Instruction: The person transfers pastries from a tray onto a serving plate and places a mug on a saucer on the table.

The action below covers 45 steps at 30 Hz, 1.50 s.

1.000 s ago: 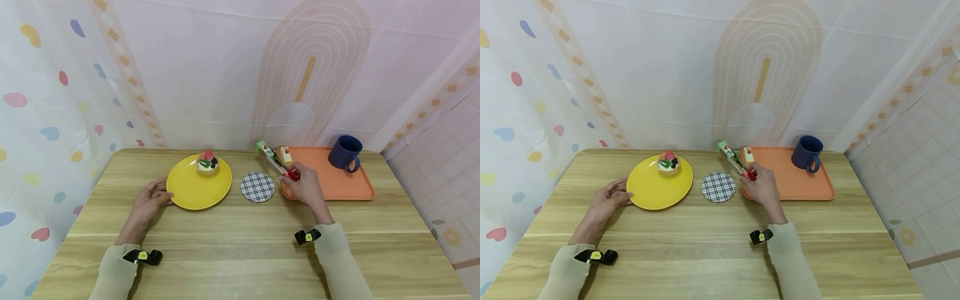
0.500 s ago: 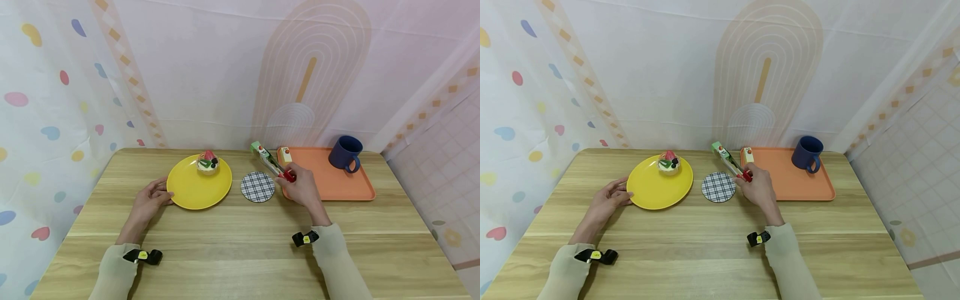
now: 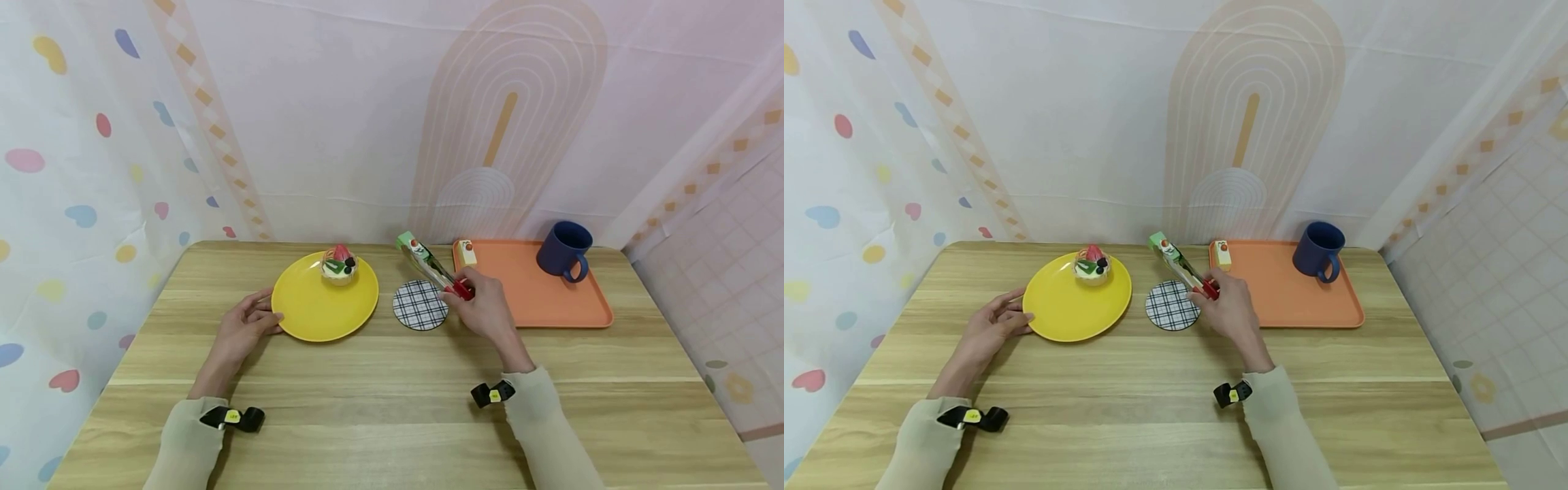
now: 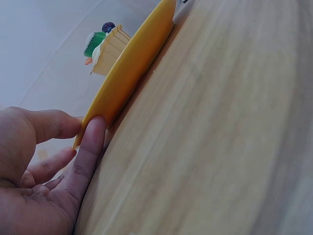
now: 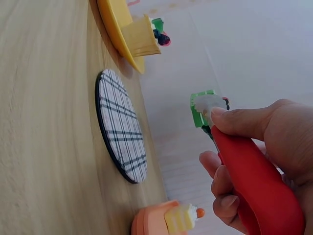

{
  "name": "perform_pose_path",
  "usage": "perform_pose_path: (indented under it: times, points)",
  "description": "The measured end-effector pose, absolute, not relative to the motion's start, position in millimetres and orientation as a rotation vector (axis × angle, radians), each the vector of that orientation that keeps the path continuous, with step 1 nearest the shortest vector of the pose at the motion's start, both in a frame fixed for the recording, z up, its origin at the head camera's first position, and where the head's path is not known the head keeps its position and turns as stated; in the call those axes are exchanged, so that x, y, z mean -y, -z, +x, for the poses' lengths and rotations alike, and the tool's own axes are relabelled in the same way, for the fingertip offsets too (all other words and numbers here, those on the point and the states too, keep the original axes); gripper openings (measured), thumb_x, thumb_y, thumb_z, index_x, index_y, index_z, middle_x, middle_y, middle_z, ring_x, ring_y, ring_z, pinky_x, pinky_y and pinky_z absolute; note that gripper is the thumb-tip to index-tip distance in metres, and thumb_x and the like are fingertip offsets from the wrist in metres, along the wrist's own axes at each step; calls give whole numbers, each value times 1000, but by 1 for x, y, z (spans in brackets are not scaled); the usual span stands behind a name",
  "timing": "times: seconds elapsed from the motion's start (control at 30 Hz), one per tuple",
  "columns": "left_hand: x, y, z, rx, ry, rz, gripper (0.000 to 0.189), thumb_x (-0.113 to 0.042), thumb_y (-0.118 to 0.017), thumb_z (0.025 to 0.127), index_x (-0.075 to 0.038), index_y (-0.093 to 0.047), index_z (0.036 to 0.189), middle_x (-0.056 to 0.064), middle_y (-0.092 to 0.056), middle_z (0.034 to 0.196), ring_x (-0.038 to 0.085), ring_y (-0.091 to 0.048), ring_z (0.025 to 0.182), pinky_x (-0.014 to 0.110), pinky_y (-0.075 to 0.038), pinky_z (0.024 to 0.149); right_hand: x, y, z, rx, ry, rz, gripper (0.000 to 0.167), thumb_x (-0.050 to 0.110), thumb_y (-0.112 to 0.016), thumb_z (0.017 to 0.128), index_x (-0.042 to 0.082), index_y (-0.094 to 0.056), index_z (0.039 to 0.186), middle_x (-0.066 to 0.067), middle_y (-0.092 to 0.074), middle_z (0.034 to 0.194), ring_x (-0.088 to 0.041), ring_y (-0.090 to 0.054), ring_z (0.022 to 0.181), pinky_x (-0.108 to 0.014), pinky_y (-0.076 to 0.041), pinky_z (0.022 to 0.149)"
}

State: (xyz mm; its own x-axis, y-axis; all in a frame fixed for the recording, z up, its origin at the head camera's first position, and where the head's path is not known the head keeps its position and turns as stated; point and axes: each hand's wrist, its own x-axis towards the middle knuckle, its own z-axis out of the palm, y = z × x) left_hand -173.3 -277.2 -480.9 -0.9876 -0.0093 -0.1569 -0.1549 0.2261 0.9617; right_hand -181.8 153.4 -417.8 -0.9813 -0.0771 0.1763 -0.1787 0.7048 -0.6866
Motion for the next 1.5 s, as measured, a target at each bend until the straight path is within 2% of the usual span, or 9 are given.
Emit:
perform_pose_path:
  times: [0.33, 0.9, 1.5]
  points:
    - [279, 480, -176, -2371, -1876, -153, 68, -15, -68, 99, -8, -36, 159, -5, -62, 114, 0, -70, 91, 23, -65, 83, -143, 418, -178, 2769, -1174, 247, 35, 28, -81, 90, 5, -68, 112, -15, -72, 99, -24, -57, 80, -26, -46, 58]
    - [274, 481, -178, -2371, -1872, -139, 67, -11, -67, 100, -8, -36, 159, 10, -58, 123, 0, -68, 90, 23, -65, 82, -127, 417, -170, 2742, -1216, 361, 29, 23, -83, 87, 6, -68, 105, -8, -67, 81, -15, -54, 68, -23, -44, 53]
    - [278, 481, -173, -2372, -1872, -152, 67, -13, -67, 100, -8, -36, 159, 3, -60, 119, 1, -69, 90, 23, -65, 83, -104, 410, -166, 2726, -1169, 460, 29, 24, -83, 87, 8, -68, 105, -6, -67, 79, -15, -53, 66, -23, -44, 53]
